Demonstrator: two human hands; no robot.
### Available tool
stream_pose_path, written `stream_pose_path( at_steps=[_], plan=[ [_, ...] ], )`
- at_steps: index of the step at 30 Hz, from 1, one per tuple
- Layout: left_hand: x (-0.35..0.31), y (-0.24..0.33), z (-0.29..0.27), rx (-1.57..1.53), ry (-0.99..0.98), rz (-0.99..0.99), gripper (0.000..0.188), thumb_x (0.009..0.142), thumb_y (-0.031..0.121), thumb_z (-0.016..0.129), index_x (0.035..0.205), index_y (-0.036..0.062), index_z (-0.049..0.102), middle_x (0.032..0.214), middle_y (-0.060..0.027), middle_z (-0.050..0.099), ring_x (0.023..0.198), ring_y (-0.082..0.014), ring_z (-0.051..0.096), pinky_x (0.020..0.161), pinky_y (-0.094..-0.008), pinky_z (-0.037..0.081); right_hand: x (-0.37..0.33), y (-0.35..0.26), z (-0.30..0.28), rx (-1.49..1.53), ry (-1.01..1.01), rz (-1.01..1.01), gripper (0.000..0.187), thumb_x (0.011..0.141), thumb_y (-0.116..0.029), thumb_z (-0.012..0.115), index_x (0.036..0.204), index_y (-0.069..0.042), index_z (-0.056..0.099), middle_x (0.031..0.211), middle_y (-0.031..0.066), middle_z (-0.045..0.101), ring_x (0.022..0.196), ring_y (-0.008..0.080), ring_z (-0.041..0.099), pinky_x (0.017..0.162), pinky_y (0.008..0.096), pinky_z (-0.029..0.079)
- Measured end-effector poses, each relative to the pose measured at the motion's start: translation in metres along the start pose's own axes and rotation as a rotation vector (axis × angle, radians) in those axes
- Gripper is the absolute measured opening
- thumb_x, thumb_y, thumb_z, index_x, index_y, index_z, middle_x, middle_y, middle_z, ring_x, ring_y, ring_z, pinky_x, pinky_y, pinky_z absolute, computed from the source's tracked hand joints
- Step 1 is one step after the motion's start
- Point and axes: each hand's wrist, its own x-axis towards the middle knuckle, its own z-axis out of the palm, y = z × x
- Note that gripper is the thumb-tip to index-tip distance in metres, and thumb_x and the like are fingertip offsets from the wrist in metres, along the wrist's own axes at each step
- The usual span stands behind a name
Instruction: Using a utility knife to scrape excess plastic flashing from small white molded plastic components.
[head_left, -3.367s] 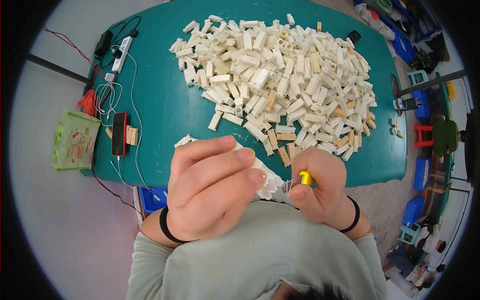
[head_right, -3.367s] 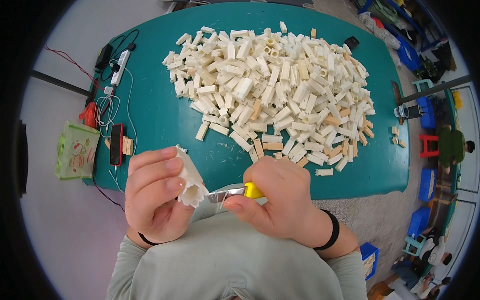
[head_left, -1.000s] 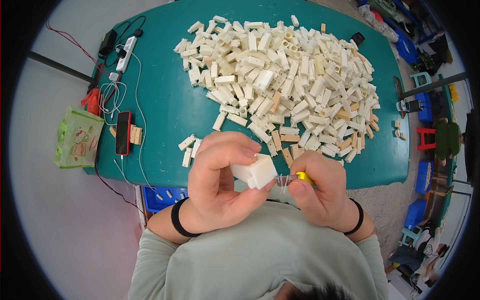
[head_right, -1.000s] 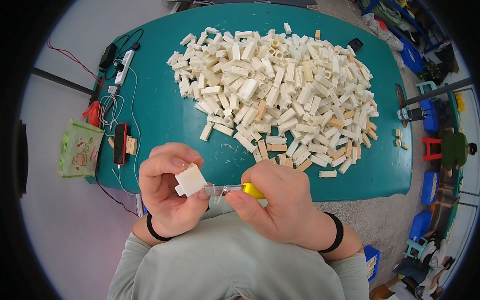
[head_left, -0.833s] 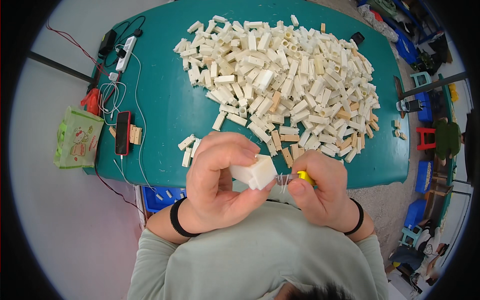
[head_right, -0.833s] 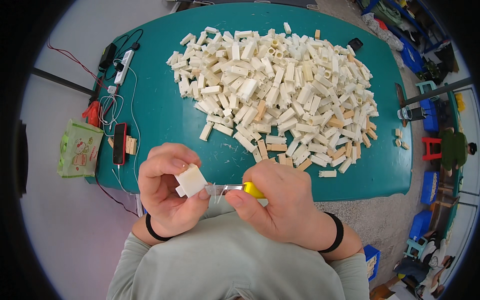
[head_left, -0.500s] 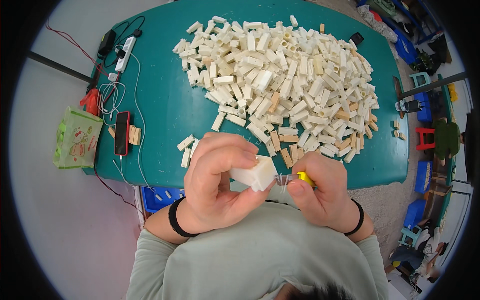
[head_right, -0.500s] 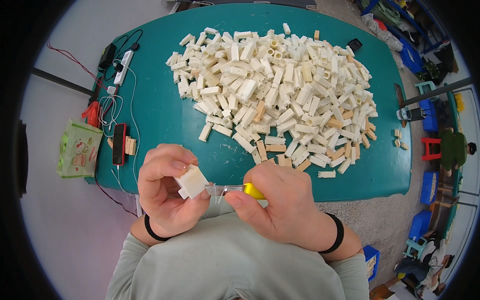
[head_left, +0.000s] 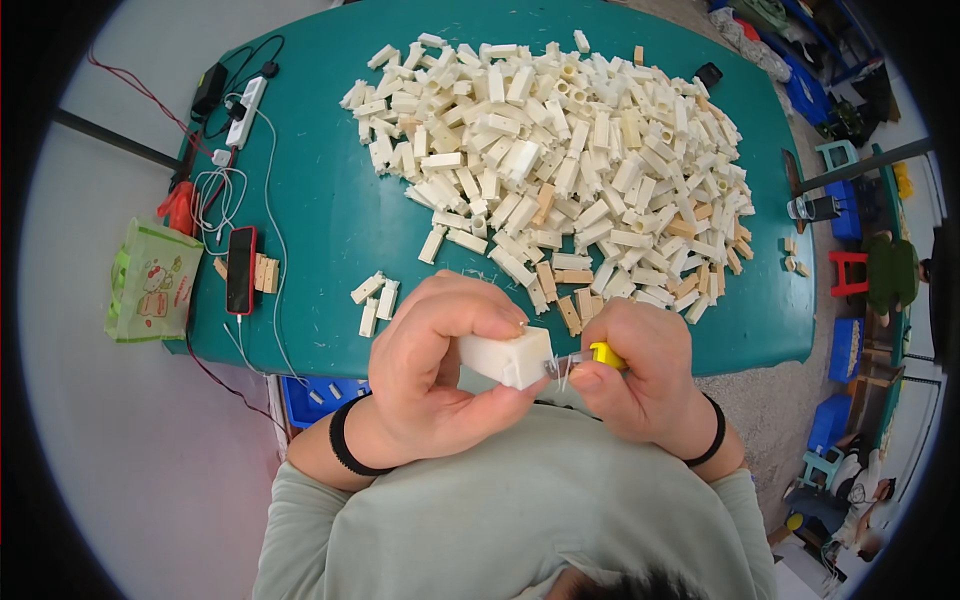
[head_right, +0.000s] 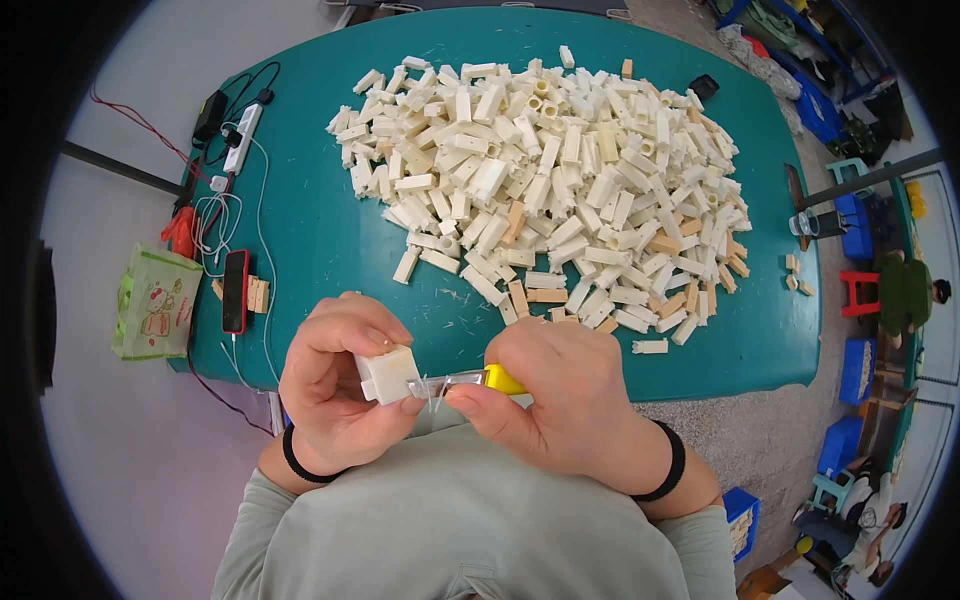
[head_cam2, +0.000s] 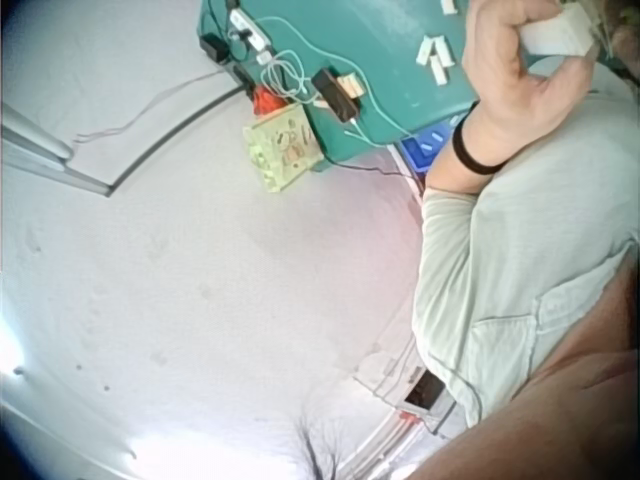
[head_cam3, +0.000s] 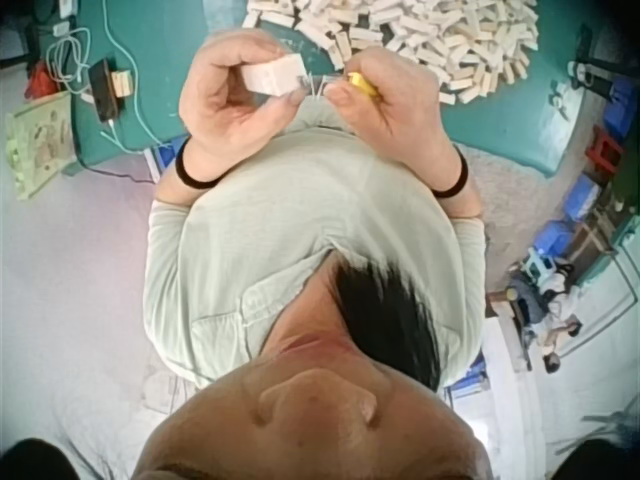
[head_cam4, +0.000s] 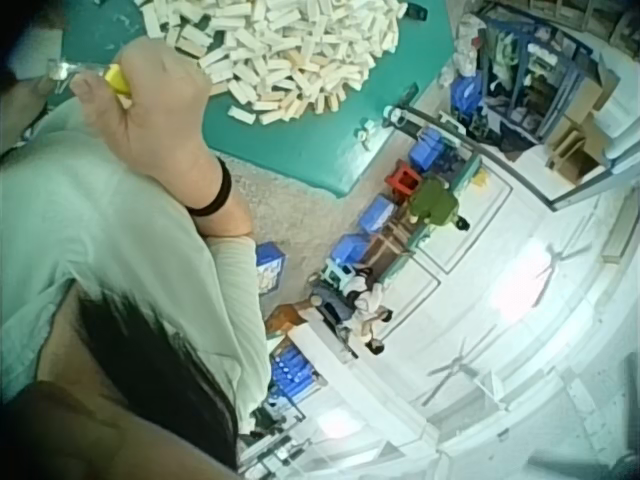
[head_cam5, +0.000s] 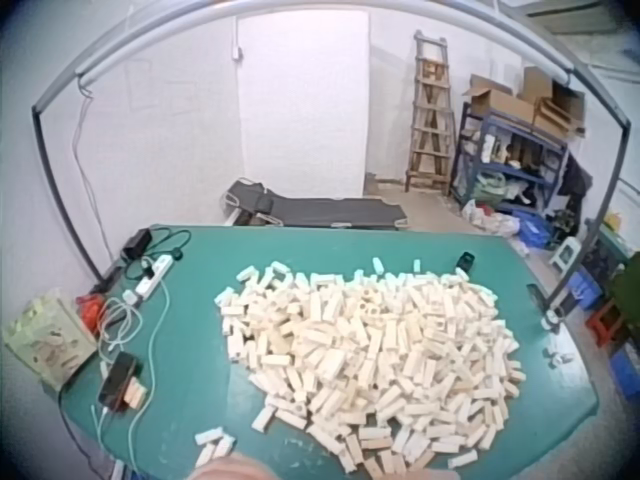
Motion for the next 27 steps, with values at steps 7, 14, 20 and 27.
stream_pose_path(
  at_steps=[7,14,20,27],
  plan=[
    [0.0,0.001,0.003,-0.062,-0.024,-0.054,0.036,0.059,0.0,0.071,0.09,0.0012,0.052,0.083,-0.0088,0.057,0.071,-0.018,0.053,0.061,-0.0268,0.042,0.001,0.002,-0.003,-0.008,0.019,-0.038,0.029,0.075,-0.028,0.064,0.065,-0.007,0.048,0.052,0.0048,0.043,0.042,0.0197,0.042,0.038,0.0289,0.03],
    [0.001,0.005,0.004,-0.187,-0.241,-0.1,0.033,0.061,0.001,0.07,0.089,0.0017,0.054,0.084,-0.0082,0.057,0.073,-0.0179,0.054,0.063,-0.0263,0.042,-0.001,0.013,-0.005,0.199,0.038,0.323,0.03,0.083,-0.028,0.057,0.07,-0.002,0.049,0.055,0.0059,0.042,0.046,0.0166,0.038,0.043,0.0264,0.033],
    [0.0,0.001,0.007,-0.145,-0.214,-0.131,0.031,0.063,0.002,0.069,0.089,0.0009,0.053,0.085,-0.0081,0.056,0.076,-0.0175,0.053,0.065,-0.0257,0.041,-0.003,-0.006,-0.011,0.444,-0.023,0.314,0.029,0.08,-0.029,0.06,0.072,-0.003,0.051,0.058,0.0034,0.044,0.051,0.0106,0.04,0.046,0.0257,0.035],
    [-0.009,-0.008,0.014,-0.103,-0.21,-0.233,0.028,0.065,0.003,0.068,0.087,0.0011,0.05,0.088,-0.0075,0.05,0.08,-0.0163,0.051,0.071,-0.0268,0.042,-0.017,0.002,0.003,0.507,-0.084,0.368,0.026,0.08,-0.028,0.06,0.086,-0.003,0.054,0.066,0.0036,0.052,0.063,0.0083,0.048,0.057,0.0241,0.04]
  ],
)
